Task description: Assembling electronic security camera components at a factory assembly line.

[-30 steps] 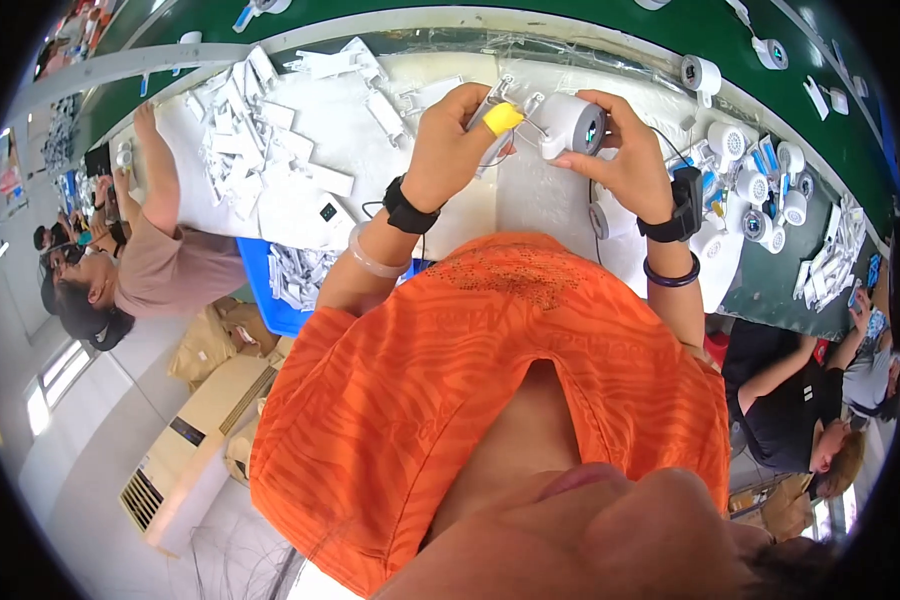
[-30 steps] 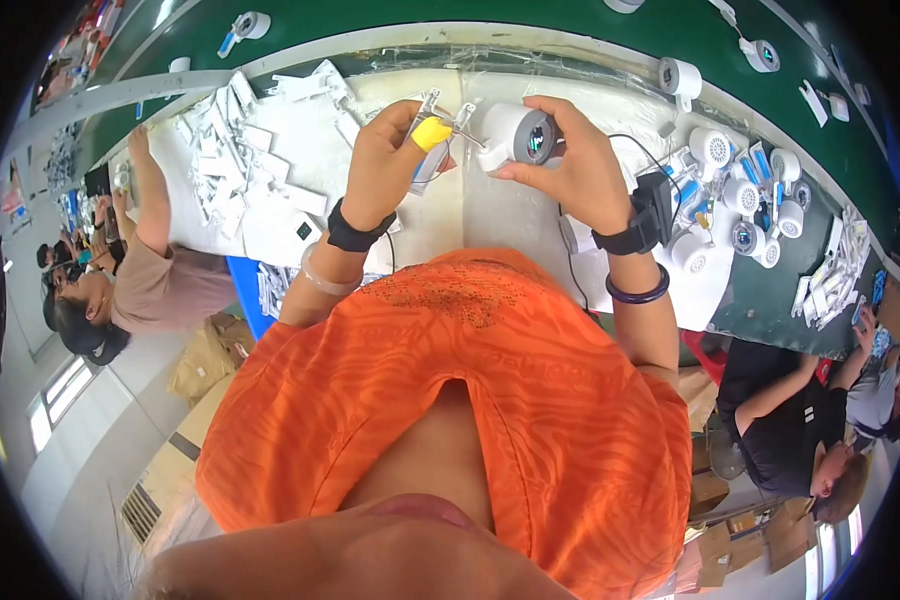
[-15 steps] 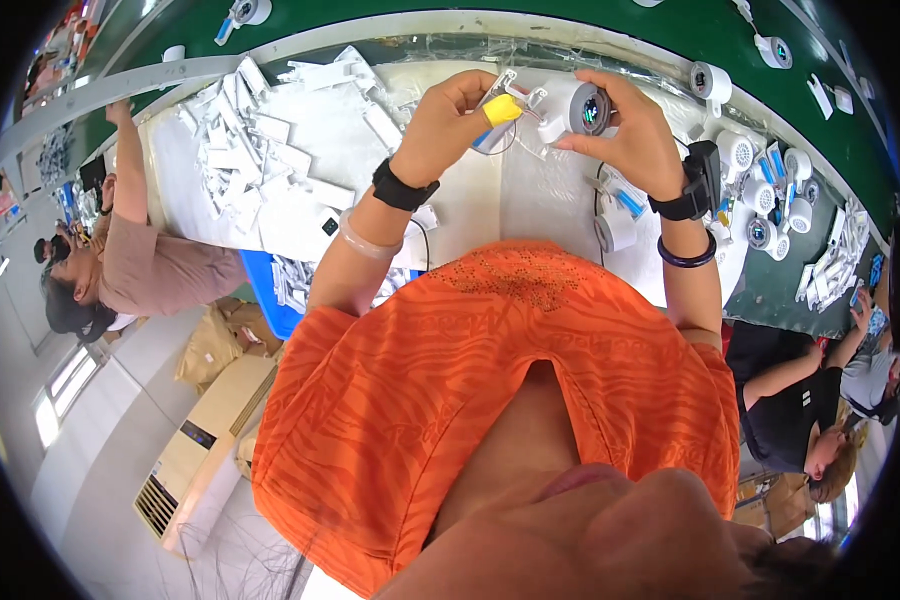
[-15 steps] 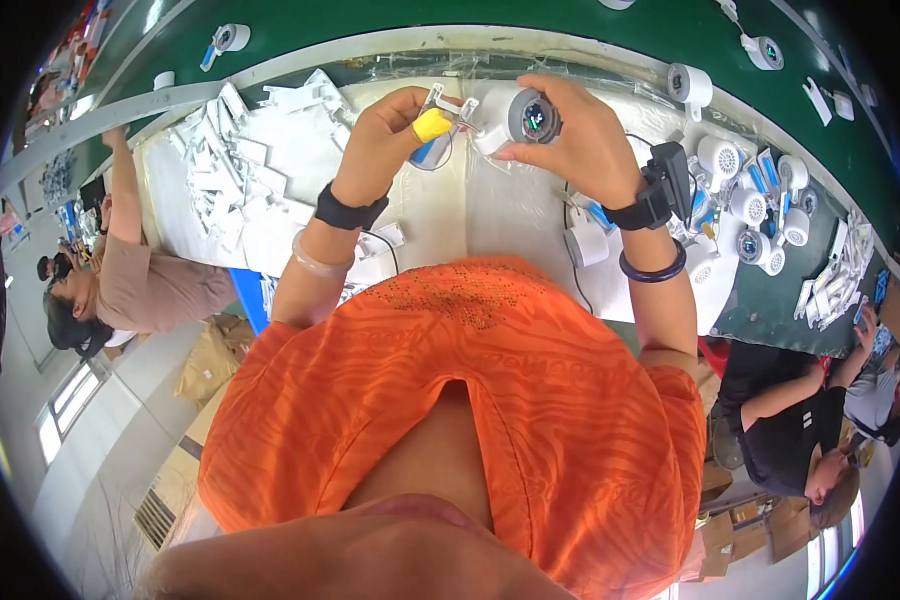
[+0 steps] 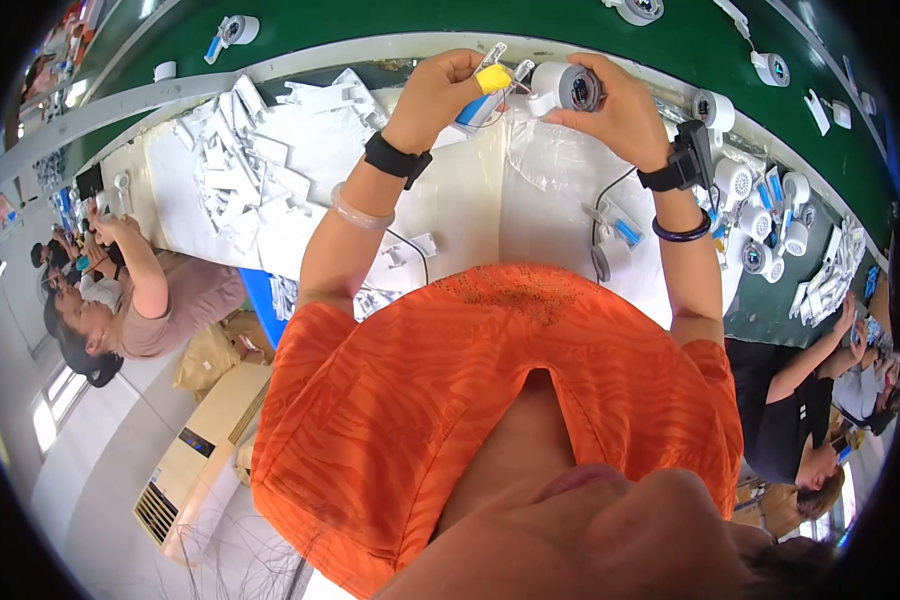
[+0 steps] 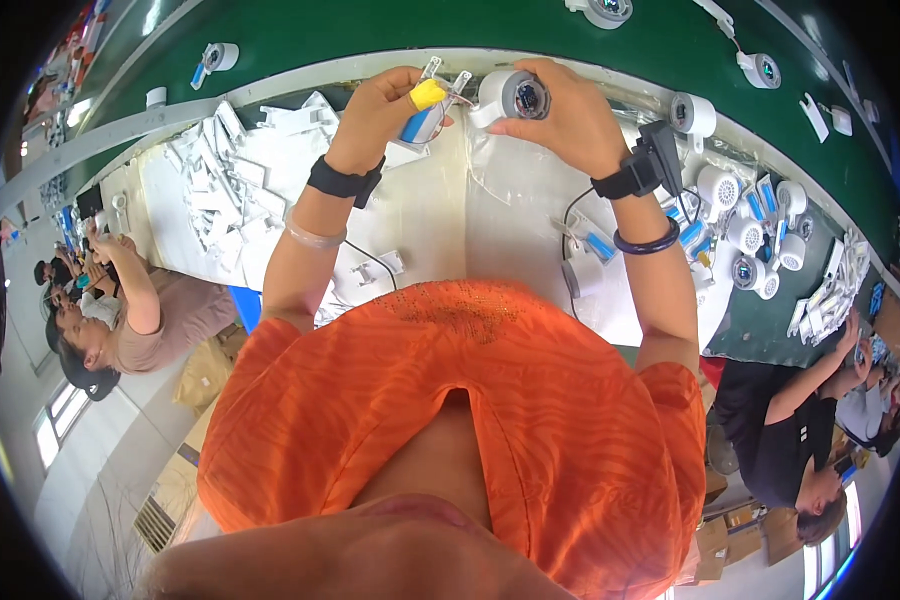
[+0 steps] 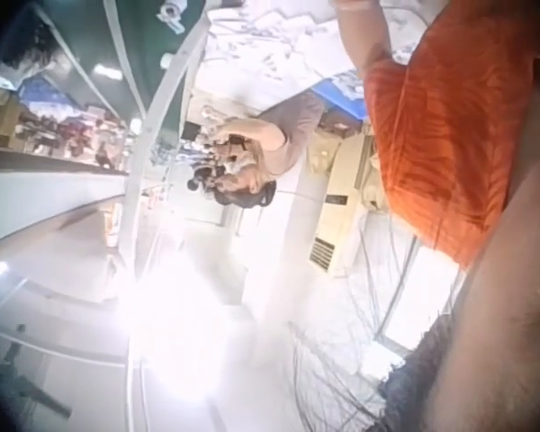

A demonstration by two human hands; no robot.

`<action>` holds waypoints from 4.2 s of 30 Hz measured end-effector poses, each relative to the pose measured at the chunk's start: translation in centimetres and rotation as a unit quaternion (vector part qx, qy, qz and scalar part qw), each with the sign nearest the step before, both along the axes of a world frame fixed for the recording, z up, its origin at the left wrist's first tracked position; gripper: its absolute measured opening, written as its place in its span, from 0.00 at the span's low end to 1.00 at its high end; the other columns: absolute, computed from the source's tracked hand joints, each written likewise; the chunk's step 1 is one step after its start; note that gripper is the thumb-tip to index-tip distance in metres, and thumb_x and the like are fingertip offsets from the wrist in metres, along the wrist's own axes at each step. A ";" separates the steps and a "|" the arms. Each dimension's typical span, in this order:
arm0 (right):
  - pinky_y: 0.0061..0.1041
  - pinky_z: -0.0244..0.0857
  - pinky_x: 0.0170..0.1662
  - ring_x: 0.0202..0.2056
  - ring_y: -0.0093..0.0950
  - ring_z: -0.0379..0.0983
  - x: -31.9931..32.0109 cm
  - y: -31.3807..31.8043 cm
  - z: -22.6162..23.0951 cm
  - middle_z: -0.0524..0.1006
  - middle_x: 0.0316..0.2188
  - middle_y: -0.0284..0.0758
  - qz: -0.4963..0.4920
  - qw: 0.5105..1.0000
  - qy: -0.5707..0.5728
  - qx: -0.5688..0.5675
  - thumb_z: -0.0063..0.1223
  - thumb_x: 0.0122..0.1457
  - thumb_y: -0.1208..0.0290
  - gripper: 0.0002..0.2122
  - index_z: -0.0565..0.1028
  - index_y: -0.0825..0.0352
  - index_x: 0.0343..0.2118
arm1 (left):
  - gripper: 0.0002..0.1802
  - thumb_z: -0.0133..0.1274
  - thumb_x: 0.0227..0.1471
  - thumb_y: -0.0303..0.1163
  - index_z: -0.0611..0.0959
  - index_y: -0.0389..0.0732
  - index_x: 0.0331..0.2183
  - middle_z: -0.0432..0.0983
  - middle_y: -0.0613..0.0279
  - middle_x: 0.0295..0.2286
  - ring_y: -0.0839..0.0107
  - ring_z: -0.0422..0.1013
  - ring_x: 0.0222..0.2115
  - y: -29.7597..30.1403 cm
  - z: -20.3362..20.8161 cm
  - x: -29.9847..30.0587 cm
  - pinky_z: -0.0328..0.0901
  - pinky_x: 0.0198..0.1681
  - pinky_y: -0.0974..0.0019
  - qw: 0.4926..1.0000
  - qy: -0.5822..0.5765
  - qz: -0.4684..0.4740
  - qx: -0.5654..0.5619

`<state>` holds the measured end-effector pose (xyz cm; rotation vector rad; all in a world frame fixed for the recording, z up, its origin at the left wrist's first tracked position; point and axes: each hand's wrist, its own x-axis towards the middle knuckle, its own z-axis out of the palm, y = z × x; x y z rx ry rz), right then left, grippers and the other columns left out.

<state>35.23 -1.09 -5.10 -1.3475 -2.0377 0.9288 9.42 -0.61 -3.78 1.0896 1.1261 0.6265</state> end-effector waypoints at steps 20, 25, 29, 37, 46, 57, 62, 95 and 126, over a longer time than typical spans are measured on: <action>0.38 0.62 0.49 0.37 0.37 0.72 0.7 16.1 -5.6 0.77 0.31 0.36 -0.024 0.903 -0.391 0.179 0.60 0.49 0.61 0.12 0.76 0.62 0.34 | 0.25 0.56 0.48 0.25 0.71 0.36 0.50 0.65 0.44 0.51 0.44 0.60 0.51 11.2 -7.0 0.1 0.56 0.56 0.50 0.793 0.361 0.102 0.480; 0.35 0.68 0.36 0.26 0.34 0.75 1.5 16.9 -8.5 0.78 0.24 0.38 0.007 0.979 -0.197 0.044 0.58 0.52 0.64 0.10 0.76 0.65 0.30 | 0.30 0.59 0.46 0.28 0.71 0.39 0.52 0.66 0.48 0.51 0.52 0.62 0.51 10.5 -10.4 3.0 0.61 0.52 0.55 0.790 0.247 0.061 0.558; 0.25 0.70 0.33 0.26 0.28 0.76 1.3 13.4 -7.1 0.80 0.26 0.34 0.101 0.902 0.320 -0.273 0.57 0.58 0.63 0.09 0.76 0.64 0.33 | 0.29 0.56 0.53 0.37 0.69 0.41 0.55 0.68 0.57 0.51 0.64 0.65 0.50 7.2 -10.4 3.7 0.64 0.51 0.61 0.963 0.069 0.116 0.235; 0.15 0.66 0.32 0.24 0.16 0.74 -0.9 1.4 1.7 0.76 0.22 0.29 0.134 0.849 0.364 -0.360 0.51 0.63 0.68 0.09 0.75 0.69 0.34 | 0.28 0.42 0.62 0.45 0.69 0.35 0.55 0.73 0.55 0.47 0.70 0.71 0.44 2.0 -5.8 4.4 0.66 0.46 0.67 0.979 -0.195 0.013 -0.058; 0.16 0.65 0.27 0.21 0.19 0.72 1.5 -4.8 3.8 0.76 0.24 0.31 0.057 0.880 0.310 -0.355 0.51 0.63 0.69 0.09 0.74 0.71 0.36 | 0.30 0.32 0.63 0.47 0.71 0.33 0.54 0.76 0.49 0.42 0.59 0.75 0.40 -5.7 -2.9 4.0 0.68 0.46 0.61 0.940 -0.268 -0.104 -0.184; 0.15 0.64 0.26 0.21 0.18 0.72 3.5 -10.7 6.7 0.77 0.24 0.32 0.095 0.873 0.325 -0.350 0.52 0.62 0.70 0.08 0.77 0.71 0.35 | 0.35 0.53 0.52 0.48 0.67 0.36 0.55 0.72 0.62 0.34 0.71 0.70 0.22 -10.0 3.8 3.6 0.66 0.25 0.68 0.944 -0.306 -0.102 -0.075; 0.20 0.66 0.27 0.22 0.22 0.73 2.0 -12.7 9.0 0.77 0.23 0.32 0.096 0.929 0.192 -0.300 0.56 0.59 0.73 0.05 0.78 0.69 0.34 | 0.21 0.59 0.49 0.25 0.70 0.37 0.44 0.72 0.63 0.33 0.79 0.67 0.16 -11.3 7.0 3.8 0.60 0.16 0.77 0.989 -0.125 -0.068 -0.026; 0.21 0.69 0.30 0.30 0.27 0.76 -1.0 -16.0 8.7 0.78 0.30 0.37 -0.144 0.964 0.180 0.129 0.59 0.53 0.82 0.07 0.76 0.69 0.34 | 0.18 0.37 0.62 0.32 0.70 0.39 0.51 0.74 0.59 0.32 0.75 0.72 0.27 -13.3 7.3 6.4 0.71 0.26 0.71 0.993 -0.119 0.007 0.025; 0.30 0.64 0.38 0.35 0.35 0.68 -1.4 -16.3 6.3 0.71 0.32 0.33 -0.147 0.936 0.131 0.293 0.65 0.43 0.82 0.13 0.78 0.62 0.34 | 0.23 0.36 0.54 0.21 0.67 0.38 0.53 0.70 0.62 0.36 0.79 0.66 0.31 -14.5 9.6 6.8 0.69 0.30 0.74 0.992 -0.080 -0.073 0.068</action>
